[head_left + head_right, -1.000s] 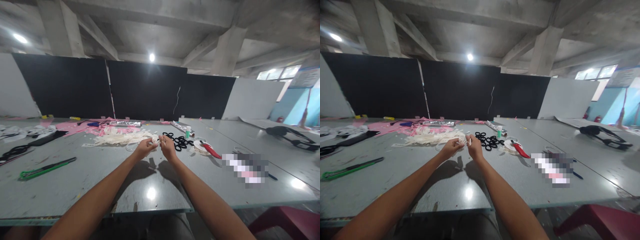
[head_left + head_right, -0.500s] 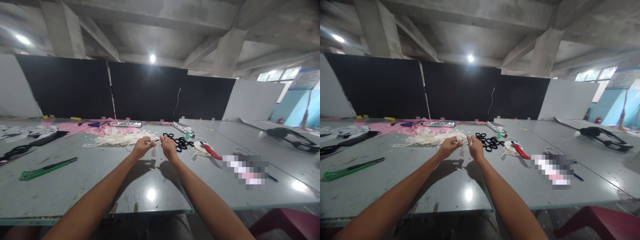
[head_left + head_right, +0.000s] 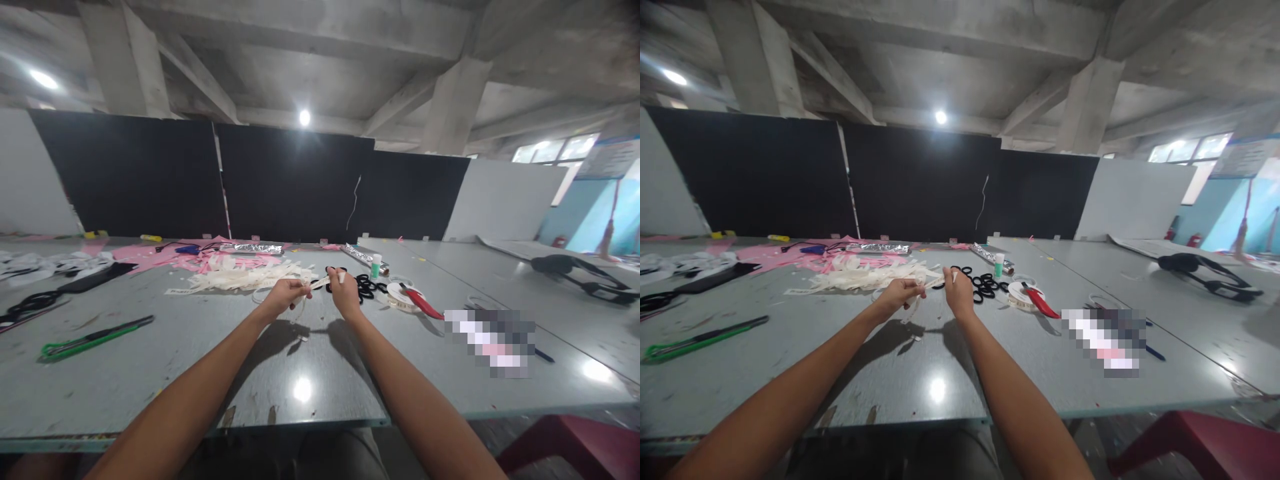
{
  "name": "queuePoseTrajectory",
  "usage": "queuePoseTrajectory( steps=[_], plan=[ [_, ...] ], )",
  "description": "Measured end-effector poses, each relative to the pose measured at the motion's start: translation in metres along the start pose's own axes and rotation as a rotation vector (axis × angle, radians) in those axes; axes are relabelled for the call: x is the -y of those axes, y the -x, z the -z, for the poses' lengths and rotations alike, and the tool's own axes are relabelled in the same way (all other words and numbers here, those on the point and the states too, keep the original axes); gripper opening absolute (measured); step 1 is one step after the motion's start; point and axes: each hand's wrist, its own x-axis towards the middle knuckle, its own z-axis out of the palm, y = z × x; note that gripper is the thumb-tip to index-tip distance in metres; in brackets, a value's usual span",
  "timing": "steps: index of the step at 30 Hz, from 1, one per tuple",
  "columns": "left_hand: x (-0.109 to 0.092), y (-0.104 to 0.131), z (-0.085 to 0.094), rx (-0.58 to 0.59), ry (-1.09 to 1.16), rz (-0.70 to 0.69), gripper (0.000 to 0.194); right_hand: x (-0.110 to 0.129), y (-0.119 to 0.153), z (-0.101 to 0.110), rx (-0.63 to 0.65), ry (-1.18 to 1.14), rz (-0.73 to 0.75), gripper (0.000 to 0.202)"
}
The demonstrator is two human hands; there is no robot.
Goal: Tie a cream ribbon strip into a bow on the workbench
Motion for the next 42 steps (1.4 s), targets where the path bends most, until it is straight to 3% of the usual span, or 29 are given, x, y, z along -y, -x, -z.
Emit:
queuePoseTrajectory(
  steps=[3, 7, 9, 12, 13, 15, 18, 24, 32, 36, 42],
  plan=[
    [0.001, -0.001, 0.001, 0.003, -0.058, -0.007, 0.04, 0.002, 0.001, 0.005, -0.034, 0.077, -0.002, 0.028],
    [0.0, -0.001, -0.004, 0.043, -0.103, -0.038, 0.042, 0.014, 0.002, 0.015, -0.233, 0.113, 0.132, 0.038],
    [-0.002, -0.001, -0.007, 0.062, -0.103, -0.081, 0.044, 0.018, 0.002, 0.013, -0.123, 0.024, 0.107, 0.036],
    [-0.002, -0.001, -0.011, 0.115, -0.087, -0.149, 0.047, 0.017, 0.004, 0.0, 0.206, -0.181, -0.018, 0.046],
    [-0.001, -0.001, -0.011, 0.12, -0.073, -0.158, 0.048, 0.016, 0.005, -0.005, 0.259, -0.244, -0.037, 0.045],
    [0.0, -0.002, -0.011, 0.074, -0.032, -0.159, 0.047, 0.012, 0.006, -0.012, 0.241, -0.336, -0.035, 0.039],
    [0.002, -0.004, -0.008, -0.014, 0.007, -0.136, 0.042, 0.009, 0.006, -0.014, 0.111, -0.396, -0.036, 0.032],
    [0.002, -0.003, -0.003, -0.054, 0.058, -0.106, 0.032, 0.007, 0.004, -0.012, -0.004, -0.453, -0.07, 0.031],
    [-0.007, 0.0, -0.009, -0.178, 0.407, -0.097, 0.036, 0.015, 0.011, -0.018, 0.153, -0.689, -0.152, 0.028],
    [-0.006, -0.002, -0.01, -0.208, 0.282, -0.163, 0.034, 0.022, 0.015, -0.015, 0.243, -0.765, -0.204, 0.031],
    [0.0, -0.004, -0.01, -0.199, 0.176, -0.202, 0.032, 0.025, 0.016, -0.013, 0.303, -0.671, -0.175, 0.035]
  ],
)
